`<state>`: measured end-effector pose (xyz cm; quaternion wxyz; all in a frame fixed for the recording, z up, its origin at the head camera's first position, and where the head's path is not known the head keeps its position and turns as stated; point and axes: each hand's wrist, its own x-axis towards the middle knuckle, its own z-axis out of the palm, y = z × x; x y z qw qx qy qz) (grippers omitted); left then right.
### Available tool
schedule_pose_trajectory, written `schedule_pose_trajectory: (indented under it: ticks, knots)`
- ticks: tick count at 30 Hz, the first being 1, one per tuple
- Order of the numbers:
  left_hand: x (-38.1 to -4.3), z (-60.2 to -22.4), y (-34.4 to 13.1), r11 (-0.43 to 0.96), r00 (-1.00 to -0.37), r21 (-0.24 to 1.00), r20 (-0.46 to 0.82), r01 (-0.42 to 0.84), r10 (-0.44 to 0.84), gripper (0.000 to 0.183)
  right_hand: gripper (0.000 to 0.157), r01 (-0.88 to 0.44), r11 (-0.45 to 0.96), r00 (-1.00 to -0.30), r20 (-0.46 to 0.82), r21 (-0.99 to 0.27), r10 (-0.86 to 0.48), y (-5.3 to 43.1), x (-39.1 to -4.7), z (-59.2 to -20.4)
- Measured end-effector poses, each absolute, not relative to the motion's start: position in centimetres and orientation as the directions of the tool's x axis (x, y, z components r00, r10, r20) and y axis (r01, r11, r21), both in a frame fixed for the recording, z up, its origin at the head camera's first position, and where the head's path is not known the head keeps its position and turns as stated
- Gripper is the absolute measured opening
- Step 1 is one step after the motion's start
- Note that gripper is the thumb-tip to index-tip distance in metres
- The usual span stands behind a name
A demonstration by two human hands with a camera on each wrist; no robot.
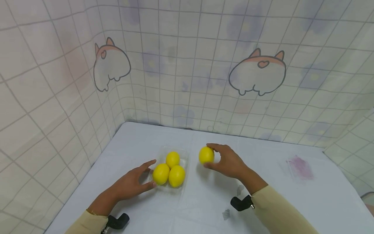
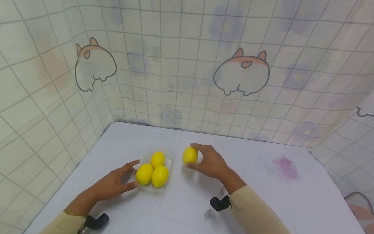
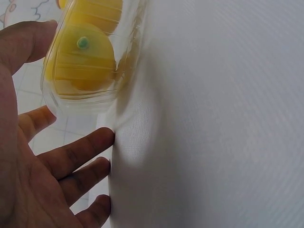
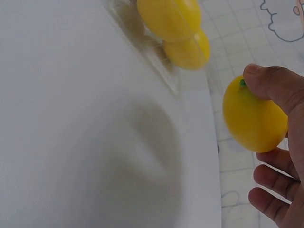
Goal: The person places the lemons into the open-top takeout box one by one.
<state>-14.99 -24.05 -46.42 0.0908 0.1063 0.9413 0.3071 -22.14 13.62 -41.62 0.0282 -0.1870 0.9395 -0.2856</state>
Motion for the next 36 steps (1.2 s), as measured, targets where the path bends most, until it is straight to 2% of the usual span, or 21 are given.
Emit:
schedule_pose_trajectory:
  ticks: [36]
  knots:
    - [-14.9, -46.4, -24.0, 0.790, -0.961, 0.599, -0.119, 0.132, 0.251, 0.087, 0.080, -0.325, 0.752, -0.918, 0.000, -0.573, -0.397, 8.1, -23.3, -42.1]
